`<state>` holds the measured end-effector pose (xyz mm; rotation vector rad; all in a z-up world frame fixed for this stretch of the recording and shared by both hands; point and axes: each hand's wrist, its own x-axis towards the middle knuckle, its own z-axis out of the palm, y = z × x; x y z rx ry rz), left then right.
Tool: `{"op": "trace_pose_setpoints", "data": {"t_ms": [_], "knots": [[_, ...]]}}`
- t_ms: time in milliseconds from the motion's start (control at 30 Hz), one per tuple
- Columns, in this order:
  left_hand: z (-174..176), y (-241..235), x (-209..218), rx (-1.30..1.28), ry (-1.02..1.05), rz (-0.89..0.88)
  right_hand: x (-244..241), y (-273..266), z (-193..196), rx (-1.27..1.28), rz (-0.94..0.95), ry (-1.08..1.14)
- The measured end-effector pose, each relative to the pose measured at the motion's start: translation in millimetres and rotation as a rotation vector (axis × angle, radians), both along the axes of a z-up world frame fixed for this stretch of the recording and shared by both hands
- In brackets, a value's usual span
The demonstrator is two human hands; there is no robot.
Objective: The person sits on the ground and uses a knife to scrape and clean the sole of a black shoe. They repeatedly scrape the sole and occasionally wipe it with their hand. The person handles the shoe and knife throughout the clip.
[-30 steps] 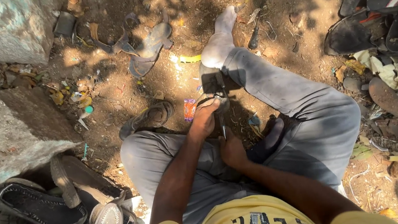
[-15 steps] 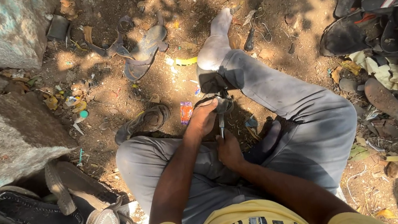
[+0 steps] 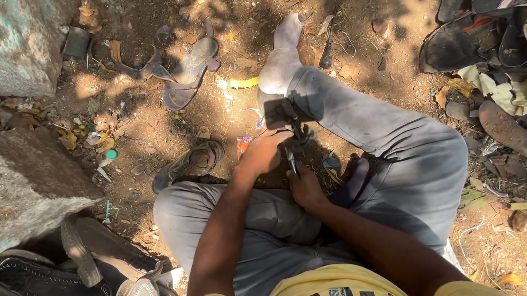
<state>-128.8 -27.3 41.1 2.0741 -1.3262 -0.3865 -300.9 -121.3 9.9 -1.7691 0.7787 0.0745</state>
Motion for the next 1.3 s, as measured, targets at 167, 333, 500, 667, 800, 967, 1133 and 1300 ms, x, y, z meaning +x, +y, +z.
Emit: {"op": "trace_pose_setpoints", "data": {"t_ms": [167, 333, 500, 667, 800, 967, 1133, 1300], "knots": [[-2, -37, 14, 0.143, 0.062, 0.023, -3, -1, 30, 0.239, -0.031, 0.08], [-33, -39, 11, 0.141, -0.352, -0.211, -12, -8, 31, 0.264, -0.066, 0.17], [-16, -30, -17, 0.057, -0.536, -0.278, -9, -62, -44, -0.403, 0.279, 0.135], [-60, -46, 12, 0.082, -0.219, 0.057, 26, -103, -35, -0.42, 0.454, 0.05], [-77, -58, 33, 0.058, 0.426, 0.546, 55, -113, 12, -0.401, 0.519, 0.142], [-76, -53, 36, -0.114, 0.546, 0.608, 85, -123, 0, -0.568, 0.71, 0.463], [-105, -58, 52, -0.08, 0.601, 0.634, 100, -137, -26, -0.543, 0.626, 0.209], [-155, -62, 60, -0.267, 0.654, 0.555, 38, -83, 32, -0.452, 0.388, 0.201]]}}
